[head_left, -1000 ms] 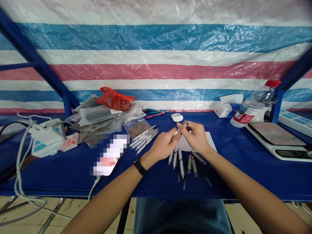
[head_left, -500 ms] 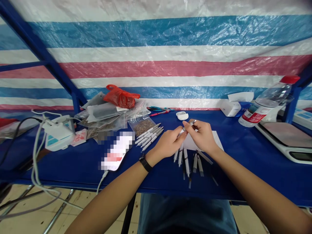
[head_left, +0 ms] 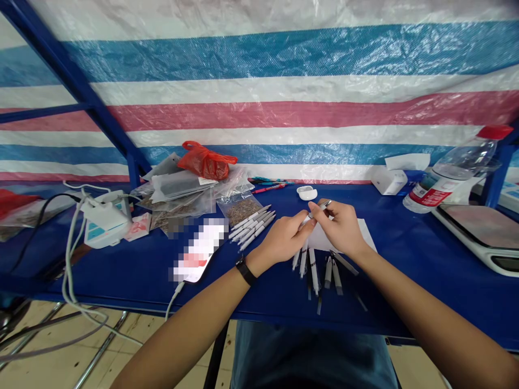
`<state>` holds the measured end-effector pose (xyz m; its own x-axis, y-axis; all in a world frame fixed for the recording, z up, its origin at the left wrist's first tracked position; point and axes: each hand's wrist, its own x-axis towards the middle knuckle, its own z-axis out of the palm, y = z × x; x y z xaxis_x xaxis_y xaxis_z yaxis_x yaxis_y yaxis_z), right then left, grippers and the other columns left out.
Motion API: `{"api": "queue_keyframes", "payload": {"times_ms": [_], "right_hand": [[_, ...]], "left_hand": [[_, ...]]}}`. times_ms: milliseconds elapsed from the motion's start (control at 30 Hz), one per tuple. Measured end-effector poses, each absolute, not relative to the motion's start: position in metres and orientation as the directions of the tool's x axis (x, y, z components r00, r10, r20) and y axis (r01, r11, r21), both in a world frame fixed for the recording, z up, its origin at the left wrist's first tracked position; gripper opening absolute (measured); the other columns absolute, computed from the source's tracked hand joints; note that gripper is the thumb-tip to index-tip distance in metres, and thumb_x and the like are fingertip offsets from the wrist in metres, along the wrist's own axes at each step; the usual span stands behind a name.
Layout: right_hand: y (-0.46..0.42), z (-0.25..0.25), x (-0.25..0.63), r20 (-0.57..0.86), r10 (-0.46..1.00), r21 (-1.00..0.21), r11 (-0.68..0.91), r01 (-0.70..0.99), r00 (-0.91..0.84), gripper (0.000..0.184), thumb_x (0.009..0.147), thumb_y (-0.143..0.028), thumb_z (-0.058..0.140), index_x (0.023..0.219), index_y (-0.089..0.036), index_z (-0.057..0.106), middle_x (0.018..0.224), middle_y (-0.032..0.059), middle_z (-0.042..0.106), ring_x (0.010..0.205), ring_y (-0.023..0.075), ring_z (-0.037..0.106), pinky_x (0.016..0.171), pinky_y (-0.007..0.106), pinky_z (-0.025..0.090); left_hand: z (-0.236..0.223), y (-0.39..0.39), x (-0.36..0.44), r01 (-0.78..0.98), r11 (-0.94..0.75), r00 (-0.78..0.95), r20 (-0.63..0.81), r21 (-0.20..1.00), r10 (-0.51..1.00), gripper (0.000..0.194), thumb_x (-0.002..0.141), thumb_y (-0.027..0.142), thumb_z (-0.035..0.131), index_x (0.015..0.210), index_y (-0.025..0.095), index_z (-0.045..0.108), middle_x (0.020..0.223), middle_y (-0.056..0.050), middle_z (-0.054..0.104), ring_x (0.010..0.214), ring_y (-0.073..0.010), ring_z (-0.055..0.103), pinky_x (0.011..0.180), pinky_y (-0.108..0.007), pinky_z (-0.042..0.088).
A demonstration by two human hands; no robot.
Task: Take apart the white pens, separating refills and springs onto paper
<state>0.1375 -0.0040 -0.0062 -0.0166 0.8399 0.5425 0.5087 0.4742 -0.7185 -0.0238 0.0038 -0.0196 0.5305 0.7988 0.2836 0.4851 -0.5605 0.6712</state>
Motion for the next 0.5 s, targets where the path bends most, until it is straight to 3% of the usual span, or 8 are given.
{"api": "queue_keyframes", "payload": {"times_ms": [167,500], "right_hand": [[-0.0038,-0.0075,0.1381,0.537,0.843,-0.723,0.468,0.508,-0.012,0.056,0.091,-0.059,0.057,0.053,-0.022,0.04,0.052,-0.002,0.041,0.052,0.0118,0.034,0.051,0.029,0.028],[-0.0047,-0.0061,0.136,0.549,0.834,-0.712,0.504,0.49,-0.059,0.059,0.094,-0.061,0.053,0.053,-0.022,0.034,0.051,-0.0037,0.035,0.05,0.0109,0.03,0.05,0.03,0.025]], "left_hand": [[-0.0203,0.0042,-0.0243,0.478,-0.558,0.532,0.282,0.678,0.798,0.029,0.107,0.039,0.042,0.083,0.022,0.046,0.052,0.008,0.044,0.044,-0.0119,0.044,0.053,-0.027,0.025],[-0.0161,0.0012,-0.0246,0.486,-0.535,0.56,0.224,0.691,0.798,0.028,0.106,0.037,0.041,0.102,0.018,0.061,0.051,0.009,0.042,0.044,-0.0125,0.042,0.053,-0.026,0.025]]}}
